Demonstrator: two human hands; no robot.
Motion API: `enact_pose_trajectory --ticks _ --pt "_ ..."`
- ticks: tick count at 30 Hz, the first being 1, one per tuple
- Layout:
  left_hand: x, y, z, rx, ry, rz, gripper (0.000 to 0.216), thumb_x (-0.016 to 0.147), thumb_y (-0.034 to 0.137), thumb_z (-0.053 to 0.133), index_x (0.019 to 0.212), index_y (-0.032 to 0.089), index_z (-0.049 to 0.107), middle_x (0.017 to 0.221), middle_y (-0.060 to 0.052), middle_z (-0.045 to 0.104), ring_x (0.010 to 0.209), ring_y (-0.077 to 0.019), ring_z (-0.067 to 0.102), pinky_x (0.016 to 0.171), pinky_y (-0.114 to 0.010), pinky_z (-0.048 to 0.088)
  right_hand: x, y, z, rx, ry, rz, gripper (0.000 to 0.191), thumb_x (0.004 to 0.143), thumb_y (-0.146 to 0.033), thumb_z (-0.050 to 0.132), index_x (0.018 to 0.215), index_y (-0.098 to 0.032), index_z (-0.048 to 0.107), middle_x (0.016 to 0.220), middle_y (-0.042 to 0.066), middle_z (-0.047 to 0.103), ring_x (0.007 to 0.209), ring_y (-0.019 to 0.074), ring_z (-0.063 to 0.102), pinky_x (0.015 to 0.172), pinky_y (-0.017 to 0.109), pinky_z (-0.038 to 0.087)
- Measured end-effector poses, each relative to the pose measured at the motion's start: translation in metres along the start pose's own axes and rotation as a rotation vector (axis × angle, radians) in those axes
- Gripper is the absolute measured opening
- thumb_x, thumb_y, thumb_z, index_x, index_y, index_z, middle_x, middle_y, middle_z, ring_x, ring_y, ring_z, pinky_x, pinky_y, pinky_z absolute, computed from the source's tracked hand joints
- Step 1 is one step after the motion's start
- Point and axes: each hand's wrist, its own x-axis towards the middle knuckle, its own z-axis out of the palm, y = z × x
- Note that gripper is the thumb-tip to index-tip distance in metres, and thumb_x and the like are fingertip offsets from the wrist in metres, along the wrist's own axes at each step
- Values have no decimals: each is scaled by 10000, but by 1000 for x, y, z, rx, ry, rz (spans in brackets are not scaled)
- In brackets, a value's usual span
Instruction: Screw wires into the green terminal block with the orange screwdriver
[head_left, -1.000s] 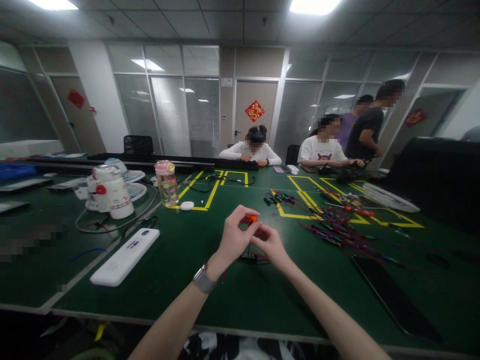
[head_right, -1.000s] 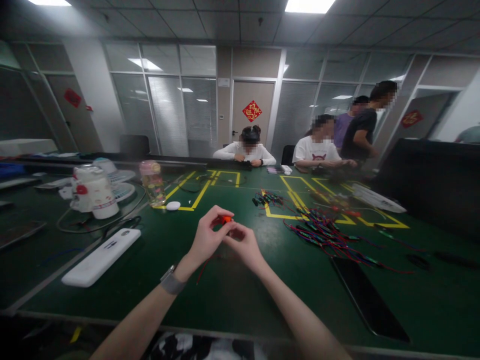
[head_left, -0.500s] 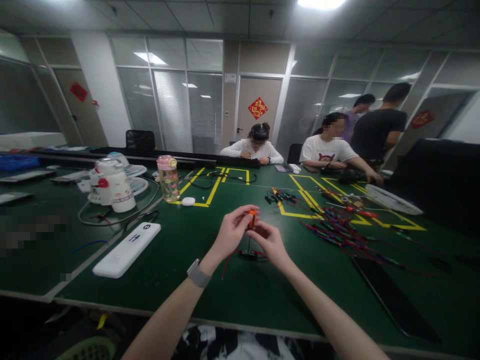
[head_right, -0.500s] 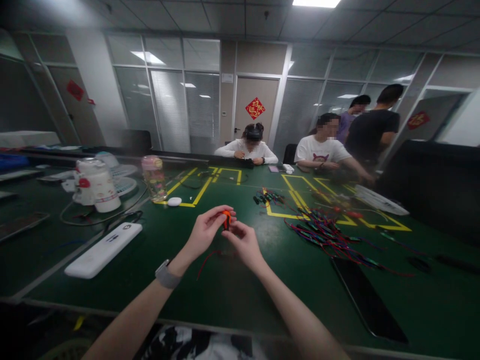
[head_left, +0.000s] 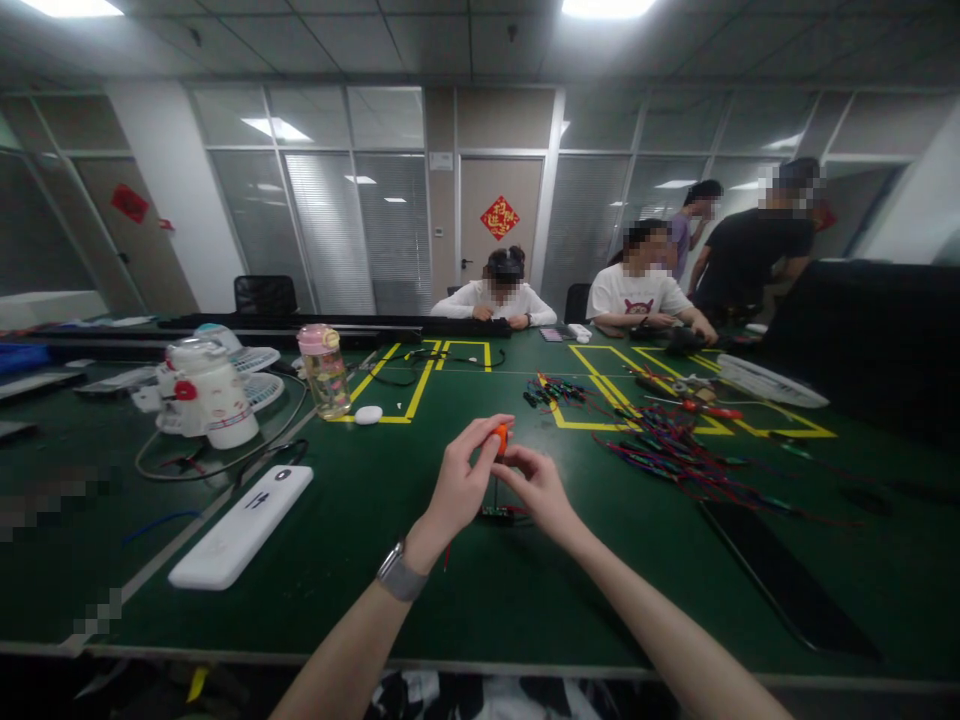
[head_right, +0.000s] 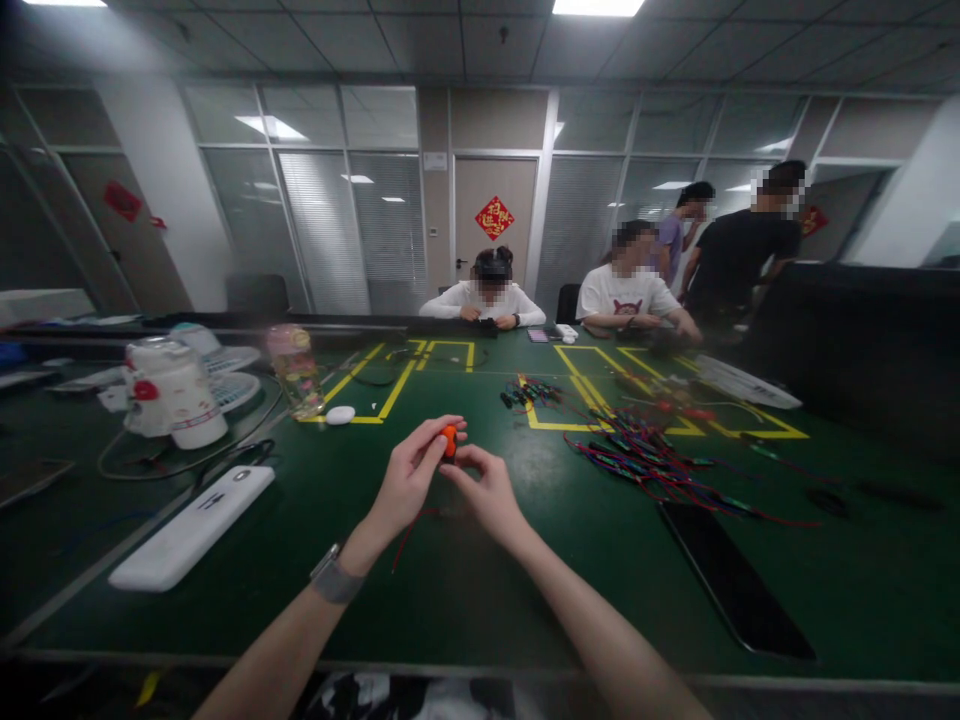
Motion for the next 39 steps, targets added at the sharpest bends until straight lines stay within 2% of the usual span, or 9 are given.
enact_pose_trajectory --ticks 4,8,15,20,23,26,33,36,39 --pt "1 -3 -2 -24 -1 -16 257 929 285 522 1141 204 642 1092 -80 644 1009 -200 637 905 -327 515 -3 0 0 -3 -13 0 235 769 -382 698 879 -176 719 894 78 732 862 249 646 826 367 499" --pt "5 -3 -4 69 68 30 170 878 230 586 1022 202 672 952 -45 608 890 -167 616 811 -280 520 -3 4 6 56 -3 0 252 783 -389 676 928 -185 694 889 68 717 859 236 645 813 353 511" --pt "2 -1 -1 122 96 32 180 861 197 607 1022 218 686 945 -39 613 892 -169 612 820 -281 504 -1 4 10 22 37 -16 163 736 -330 709 772 -173 684 821 50 689 791 216 607 780 333 489" --pt "3 -1 -1 -160 -12 -90 288 940 296 497 1176 210 637 1146 -87 664 1008 -200 660 897 -330 529 1 8 5 5 22 4 139 707 -299 729 724 -170 681 754 39 678 760 212 601 765 333 483" --pt "4 -1 -2 -238 -23 -137 292 922 307 524 1162 185 638 1102 -96 693 948 -203 688 864 -332 551 0 12 5 25 33 12 132 700 -280 734 760 -171 690 765 41 683 766 214 610 776 338 487" --pt "5 -3 -3 -182 24 -111 235 892 268 571 1091 179 660 1029 -82 688 883 -186 686 830 -311 549 -1 13 7 57 52 17 141 694 -283 735 771 -176 687 778 42 684 777 216 615 772 336 496" --pt "6 -5 -4 54 131 7 130 811 172 654 934 196 688 858 -11 563 799 -135 585 736 -237 495 -3 1 12 26 60 18 166 689 -299 723 771 -158 694 763 44 688 752 206 611 747 326 493" --pt "5 -4 -4 55 130 -7 148 811 194 660 955 197 696 867 -15 574 808 -141 587 751 -246 494 -1 1 10 31 60 26 145 681 -291 728 702 -157 679 709 29 672 718 194 603 722 314 484" --pt "5 -1 -4 -80 70 -86 231 883 278 581 1075 195 678 955 -52 644 848 -164 638 795 -284 519 0 3 6 33 52 41 155 685 -301 734 709 -154 690 722 33 686 718 195 612 723 317 485"
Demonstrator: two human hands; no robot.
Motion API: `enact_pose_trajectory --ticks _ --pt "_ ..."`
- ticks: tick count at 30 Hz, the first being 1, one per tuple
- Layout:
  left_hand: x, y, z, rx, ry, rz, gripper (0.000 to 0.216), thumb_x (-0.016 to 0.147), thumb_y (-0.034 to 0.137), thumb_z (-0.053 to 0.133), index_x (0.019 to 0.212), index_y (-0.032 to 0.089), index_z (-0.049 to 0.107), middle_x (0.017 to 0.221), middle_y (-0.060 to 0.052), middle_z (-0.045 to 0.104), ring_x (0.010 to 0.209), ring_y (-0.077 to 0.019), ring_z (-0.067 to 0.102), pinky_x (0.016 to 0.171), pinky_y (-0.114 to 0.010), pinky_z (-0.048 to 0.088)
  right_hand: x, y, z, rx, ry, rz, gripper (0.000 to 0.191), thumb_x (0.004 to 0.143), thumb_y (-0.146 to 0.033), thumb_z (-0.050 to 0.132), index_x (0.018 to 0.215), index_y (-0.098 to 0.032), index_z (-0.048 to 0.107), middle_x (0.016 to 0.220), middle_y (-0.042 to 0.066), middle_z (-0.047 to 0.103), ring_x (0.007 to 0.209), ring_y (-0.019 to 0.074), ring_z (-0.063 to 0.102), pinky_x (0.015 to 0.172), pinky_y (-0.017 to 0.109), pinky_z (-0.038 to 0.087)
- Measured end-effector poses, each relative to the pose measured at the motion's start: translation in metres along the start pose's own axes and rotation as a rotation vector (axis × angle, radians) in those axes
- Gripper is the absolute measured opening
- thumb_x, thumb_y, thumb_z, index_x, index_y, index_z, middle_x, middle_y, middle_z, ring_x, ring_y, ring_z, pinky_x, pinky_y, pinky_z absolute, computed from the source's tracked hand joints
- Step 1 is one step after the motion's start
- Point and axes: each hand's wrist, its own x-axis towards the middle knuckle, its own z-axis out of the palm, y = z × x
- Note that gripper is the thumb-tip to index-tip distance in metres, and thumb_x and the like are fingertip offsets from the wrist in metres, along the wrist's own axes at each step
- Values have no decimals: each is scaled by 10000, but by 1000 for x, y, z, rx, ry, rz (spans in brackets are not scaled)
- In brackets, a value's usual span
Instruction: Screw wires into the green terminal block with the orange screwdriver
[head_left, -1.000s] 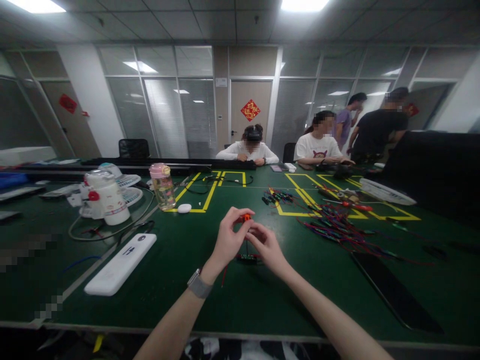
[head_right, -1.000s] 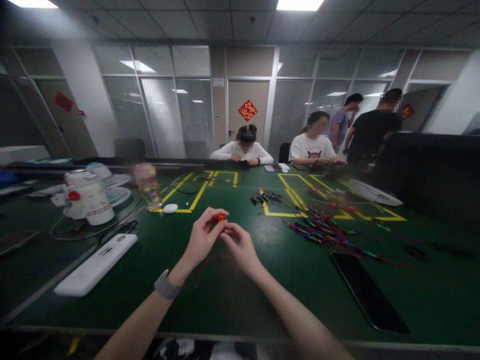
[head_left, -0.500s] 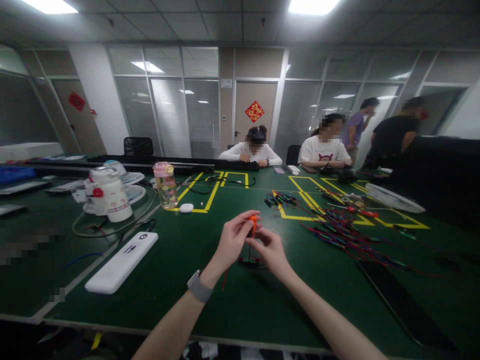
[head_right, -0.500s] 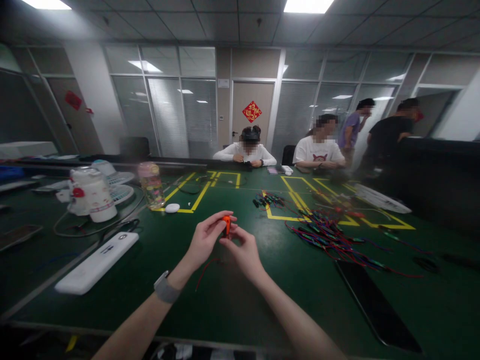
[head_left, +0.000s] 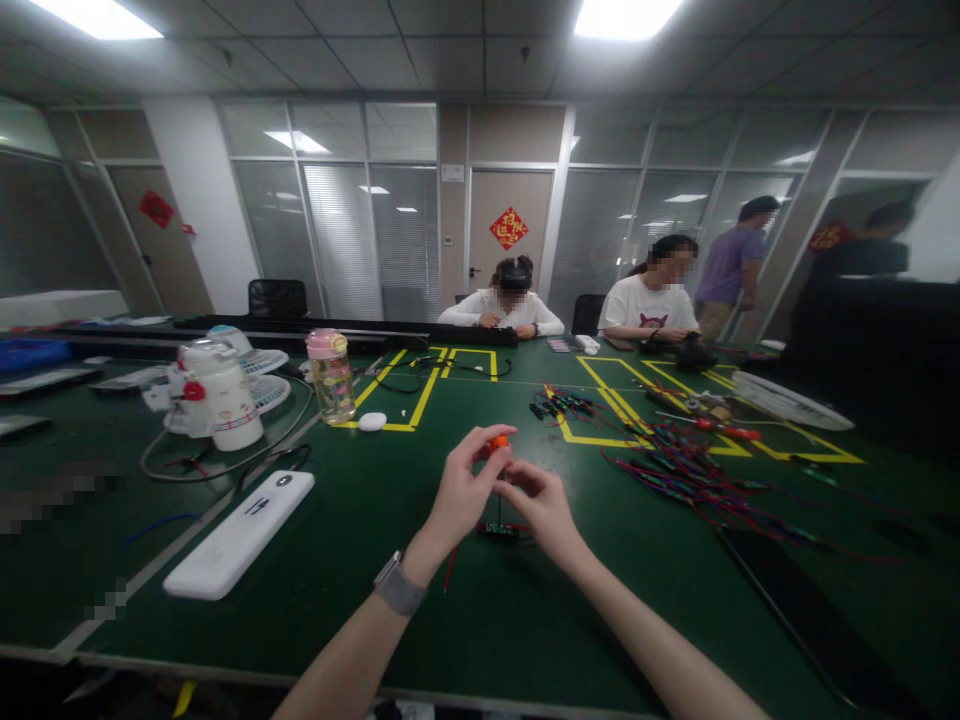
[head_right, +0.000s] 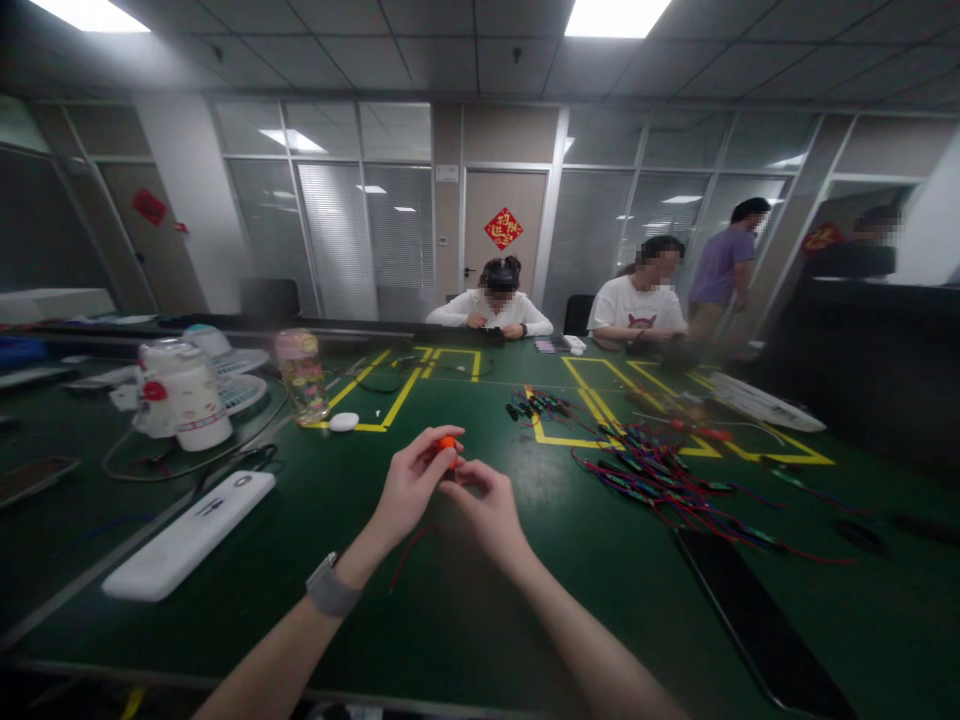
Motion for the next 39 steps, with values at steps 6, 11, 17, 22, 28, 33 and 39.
enact_pose_trajectory --ticks 6,11,17,22,28,33,39 --pt "1 1 0 -204 -88 -102 326 884 307 576 1176 171 631 1086 -102 695 937 -207 684 873 -344 536 -2 1 -5 -20 -22 6 193 721 -337 724 777 -152 727 775 58 726 736 212 640 741 337 501" --pt "2 -3 1 -13 22 19 171 820 211 643 981 174 684 924 -47 634 832 -159 633 783 -277 520 -3 0 -1 12 -5 -3 236 717 -335 733 868 -154 734 839 77 739 789 226 653 766 347 512" --pt "2 -4 3 72 40 54 191 798 191 673 986 208 701 880 -14 583 820 -139 594 775 -250 494 -1 2 0 -6 -6 5 216 690 -353 753 732 -145 715 737 57 710 711 208 630 704 318 492" --pt "3 -1 0 -199 -111 -104 298 917 286 526 1181 198 633 1060 -78 676 963 -190 660 860 -315 522 0 5 -5 -36 -30 24 235 707 -365 737 769 -139 734 733 53 712 679 198 619 682 316 486" --pt "2 -3 1 -74 -41 -9 205 863 214 599 1050 184 678 981 -64 667 869 -169 661 820 -293 524 0 1 -8 1 -148 1 257 775 -392 700 855 -152 749 829 64 747 782 225 662 755 330 510" --pt "2 -2 3 141 41 123 140 812 149 641 931 196 698 868 -20 586 823 -144 594 757 -249 487 1 0 -6 0 -102 -3 256 737 -364 733 873 -147 736 810 59 736 752 212 654 716 308 506" --pt "2 -3 3 124 12 86 212 858 218 610 1054 216 689 935 -37 606 862 -158 604 809 -277 495 2 0 -7 -17 -58 6 277 710 -415 742 762 -142 738 743 60 734 705 213 646 705 321 510"
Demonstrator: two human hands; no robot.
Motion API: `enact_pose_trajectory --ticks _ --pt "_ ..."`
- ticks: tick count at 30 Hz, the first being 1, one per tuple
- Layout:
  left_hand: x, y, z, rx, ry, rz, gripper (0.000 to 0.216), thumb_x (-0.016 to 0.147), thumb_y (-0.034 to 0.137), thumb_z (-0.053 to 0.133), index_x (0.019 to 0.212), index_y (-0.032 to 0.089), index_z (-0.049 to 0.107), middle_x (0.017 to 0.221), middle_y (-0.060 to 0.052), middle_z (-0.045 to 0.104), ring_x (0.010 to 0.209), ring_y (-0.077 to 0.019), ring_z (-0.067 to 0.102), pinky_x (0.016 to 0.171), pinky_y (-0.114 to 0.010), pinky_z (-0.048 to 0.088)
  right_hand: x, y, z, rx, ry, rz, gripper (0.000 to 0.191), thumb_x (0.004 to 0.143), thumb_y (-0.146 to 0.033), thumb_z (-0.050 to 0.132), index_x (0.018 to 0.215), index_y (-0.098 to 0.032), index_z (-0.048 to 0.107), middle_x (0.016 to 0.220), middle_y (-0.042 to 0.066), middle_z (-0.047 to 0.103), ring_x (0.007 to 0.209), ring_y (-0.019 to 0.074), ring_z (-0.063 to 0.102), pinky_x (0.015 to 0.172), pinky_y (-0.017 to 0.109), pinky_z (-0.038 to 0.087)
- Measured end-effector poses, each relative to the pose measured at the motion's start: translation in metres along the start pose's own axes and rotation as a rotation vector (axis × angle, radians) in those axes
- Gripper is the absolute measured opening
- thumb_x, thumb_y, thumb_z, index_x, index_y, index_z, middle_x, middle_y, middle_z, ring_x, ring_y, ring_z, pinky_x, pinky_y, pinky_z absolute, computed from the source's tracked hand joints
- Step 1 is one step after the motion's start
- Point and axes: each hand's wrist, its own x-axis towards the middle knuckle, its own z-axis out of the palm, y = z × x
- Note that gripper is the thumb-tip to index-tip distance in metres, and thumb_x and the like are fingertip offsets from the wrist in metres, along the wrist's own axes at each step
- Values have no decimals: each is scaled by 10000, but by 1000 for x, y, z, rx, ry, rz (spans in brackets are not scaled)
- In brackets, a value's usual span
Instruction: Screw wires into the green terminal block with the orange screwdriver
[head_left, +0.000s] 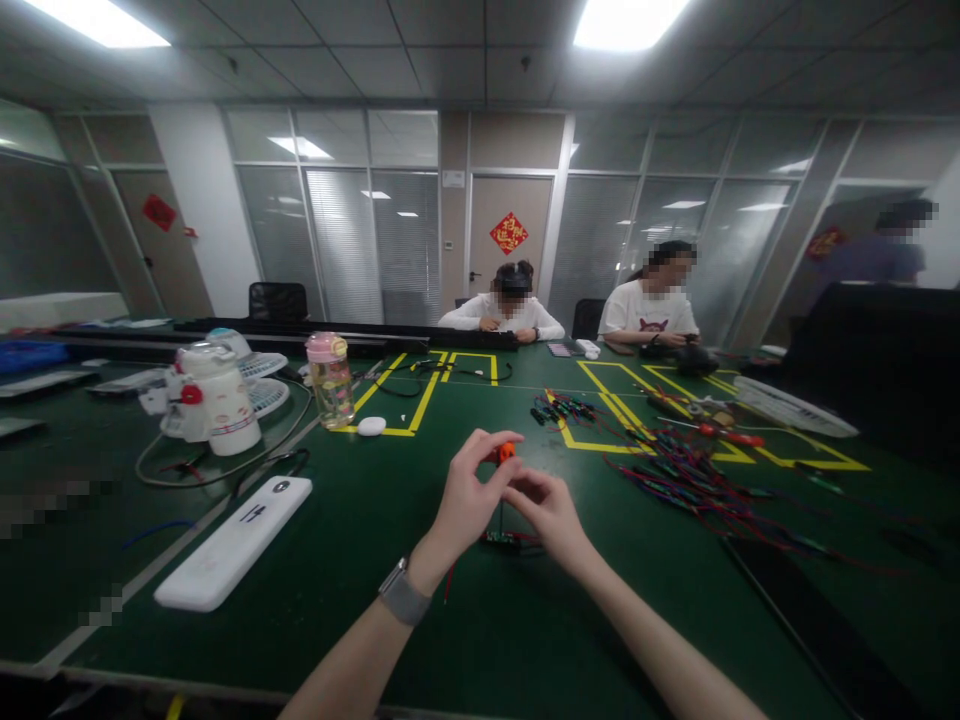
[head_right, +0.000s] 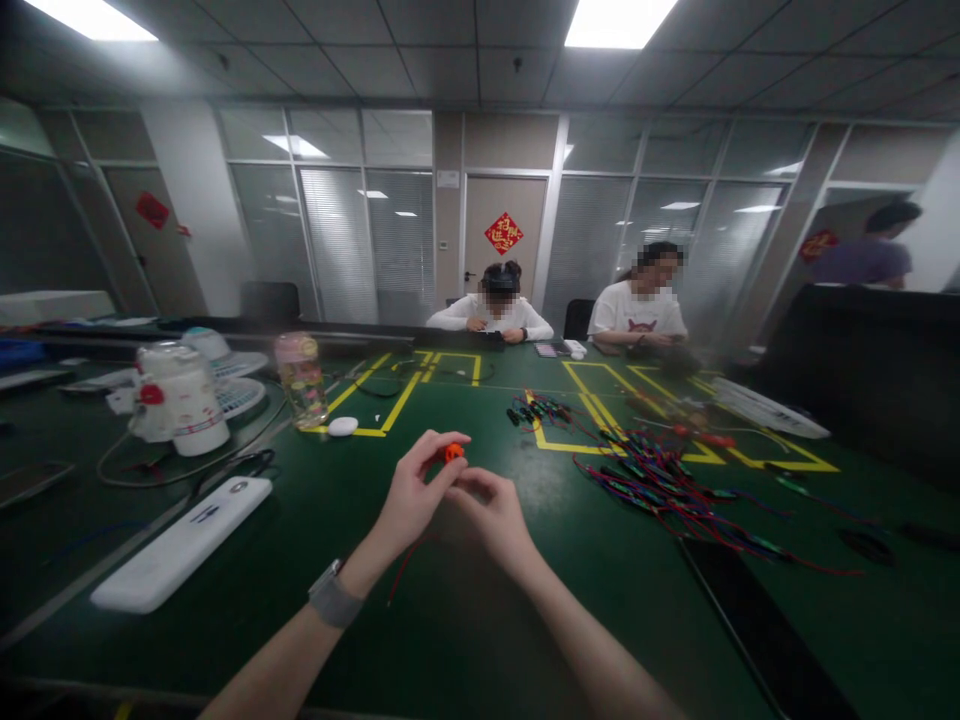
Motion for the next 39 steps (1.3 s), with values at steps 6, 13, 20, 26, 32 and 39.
enact_pose_trajectory --ticks 6,13,20,26,32,39 --pt "-1 0 1 -236 -150 -126 306 920 277 520 1198 195 620 1074 -90 661 949 -197 659 877 -333 523 -4 -4 -2 5 -3 -5 290 743 -431 715 815 -153 757 809 81 750 776 247 665 754 359 523" --pt "-2 1 5 66 23 54 183 814 152 634 979 207 691 891 -23 577 854 -153 587 791 -261 489 -5 -8 6 11 33 -2 235 678 -361 763 759 -142 733 763 66 714 765 233 637 721 331 515" --pt "-3 3 4 -99 -128 -47 290 902 234 547 1176 226 640 1050 -59 636 960 -178 625 883 -308 497 -4 -5 -1 25 14 4 234 693 -365 739 734 -134 729 700 41 692 663 187 598 643 292 479" --pt "-2 1 4 -169 -125 -114 281 891 248 565 1158 193 635 1063 -76 664 939 -186 654 878 -323 520 -4 -7 -2 11 -11 0 193 709 -343 707 707 -150 708 636 11 658 603 162 566 625 283 465" --pt "-1 -1 3 34 20 15 191 800 171 659 986 202 682 908 -26 600 860 -160 607 810 -280 509 -3 -3 0 5 13 17 206 682 -339 745 755 -147 730 698 34 703 669 187 607 669 300 476" --pt "0 5 0 -235 -168 -125 299 919 276 524 1189 198 624 1094 -88 660 973 -194 655 900 -339 522 -5 -1 -4 61 7 43 237 681 -372 764 713 -142 718 685 35 708 658 183 621 686 311 488"
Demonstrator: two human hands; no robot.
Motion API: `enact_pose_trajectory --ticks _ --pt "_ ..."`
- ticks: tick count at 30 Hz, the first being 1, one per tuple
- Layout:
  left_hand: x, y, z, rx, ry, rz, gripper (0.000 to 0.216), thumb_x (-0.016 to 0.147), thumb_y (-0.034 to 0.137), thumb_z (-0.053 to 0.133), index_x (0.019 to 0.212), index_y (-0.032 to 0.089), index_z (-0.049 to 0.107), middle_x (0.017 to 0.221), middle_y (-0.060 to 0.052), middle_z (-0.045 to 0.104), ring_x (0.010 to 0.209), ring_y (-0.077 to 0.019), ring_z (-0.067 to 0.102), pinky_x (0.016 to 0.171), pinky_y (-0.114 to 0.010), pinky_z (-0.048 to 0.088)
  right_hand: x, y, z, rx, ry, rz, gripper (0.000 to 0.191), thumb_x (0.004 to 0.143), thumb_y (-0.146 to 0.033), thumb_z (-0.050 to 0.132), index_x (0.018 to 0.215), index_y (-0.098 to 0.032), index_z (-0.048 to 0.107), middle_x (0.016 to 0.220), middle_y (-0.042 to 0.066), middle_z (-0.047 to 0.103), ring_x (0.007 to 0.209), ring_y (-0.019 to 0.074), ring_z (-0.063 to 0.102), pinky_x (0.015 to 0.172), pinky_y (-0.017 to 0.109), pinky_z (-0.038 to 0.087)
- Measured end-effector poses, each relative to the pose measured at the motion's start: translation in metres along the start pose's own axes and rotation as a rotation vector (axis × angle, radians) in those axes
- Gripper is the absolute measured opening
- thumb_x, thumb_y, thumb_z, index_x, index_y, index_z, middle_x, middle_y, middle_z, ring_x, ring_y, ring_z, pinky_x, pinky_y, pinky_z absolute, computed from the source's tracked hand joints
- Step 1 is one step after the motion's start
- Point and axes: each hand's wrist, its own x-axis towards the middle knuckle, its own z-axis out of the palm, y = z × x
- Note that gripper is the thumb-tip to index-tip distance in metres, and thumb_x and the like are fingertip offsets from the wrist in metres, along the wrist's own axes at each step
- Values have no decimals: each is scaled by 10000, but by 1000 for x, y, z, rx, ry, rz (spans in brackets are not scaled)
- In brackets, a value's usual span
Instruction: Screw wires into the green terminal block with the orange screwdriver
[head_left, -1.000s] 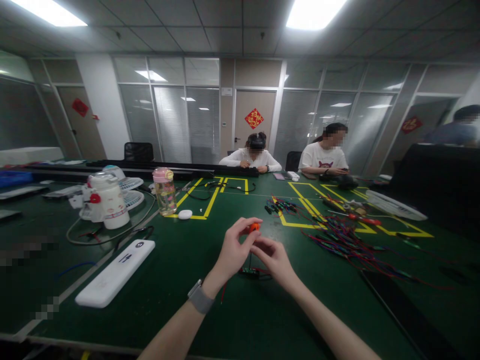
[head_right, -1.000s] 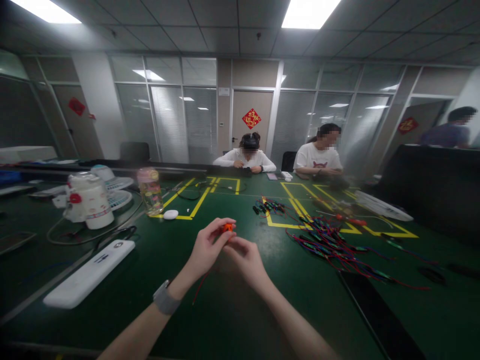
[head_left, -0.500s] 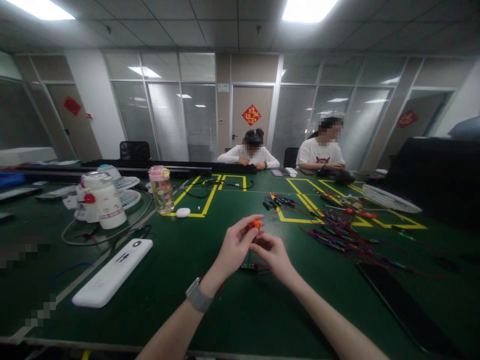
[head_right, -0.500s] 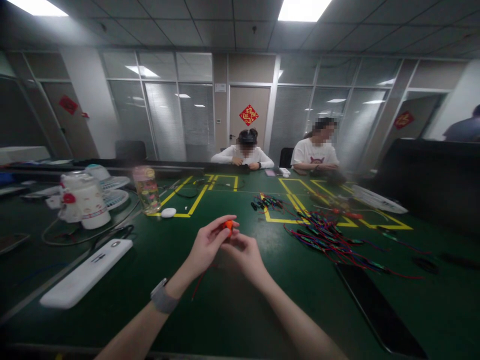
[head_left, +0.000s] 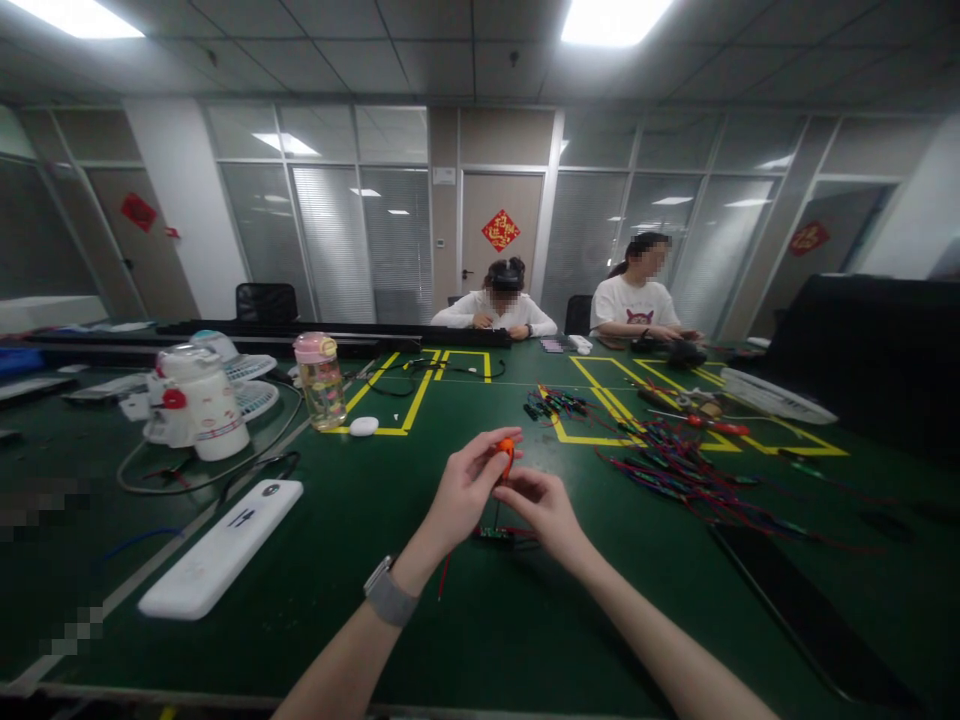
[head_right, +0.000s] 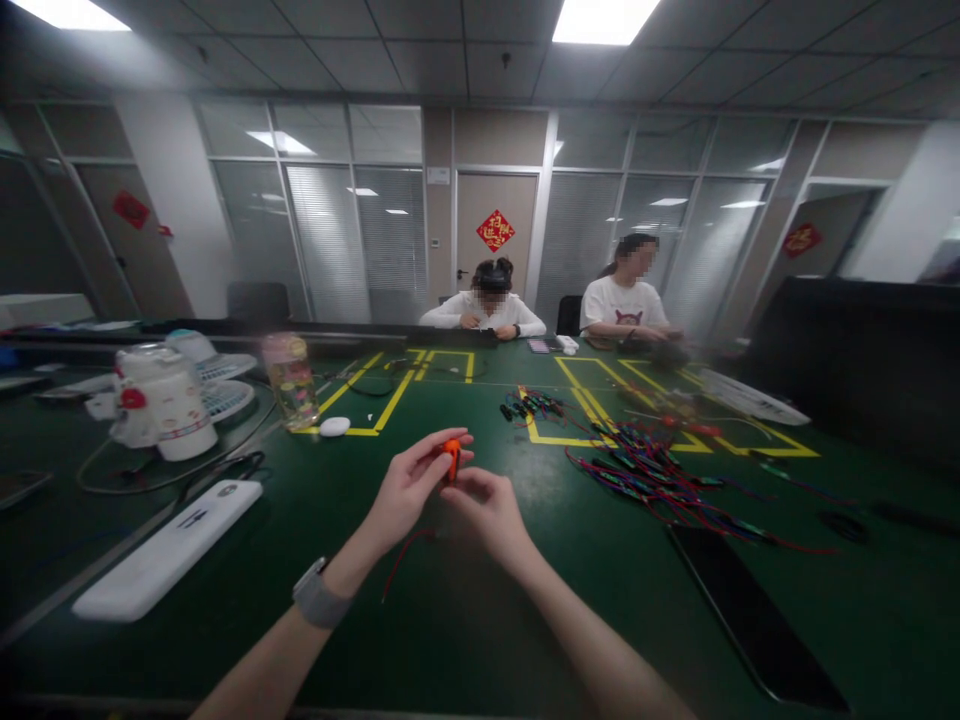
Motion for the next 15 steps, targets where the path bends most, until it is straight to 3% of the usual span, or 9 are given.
enact_pose_trajectory --ticks 3,9,15 --pt "0 -1 0 4 26 -4 282 906 271 546 1162 185 630 1062 -91 678 953 -200 669 889 -341 529 -1 -4 2 10 3 -5 250 684 -388 763 721 -143 726 702 44 711 668 191 630 689 321 506" --pt "-1 -2 2 273 175 145 145 837 194 618 961 196 692 897 -35 611 858 -160 608 788 -268 509 -4 -12 15 23 41 -6 285 669 -434 766 701 -152 733 666 48 692 672 210 630 632 316 533" --pt "-1 1 3 131 80 71 249 892 246 562 1114 203 666 1045 -69 640 960 -182 630 867 -305 516 -4 -14 18 65 48 11 287 667 -443 762 702 -160 738 673 53 702 648 214 633 595 316 536"
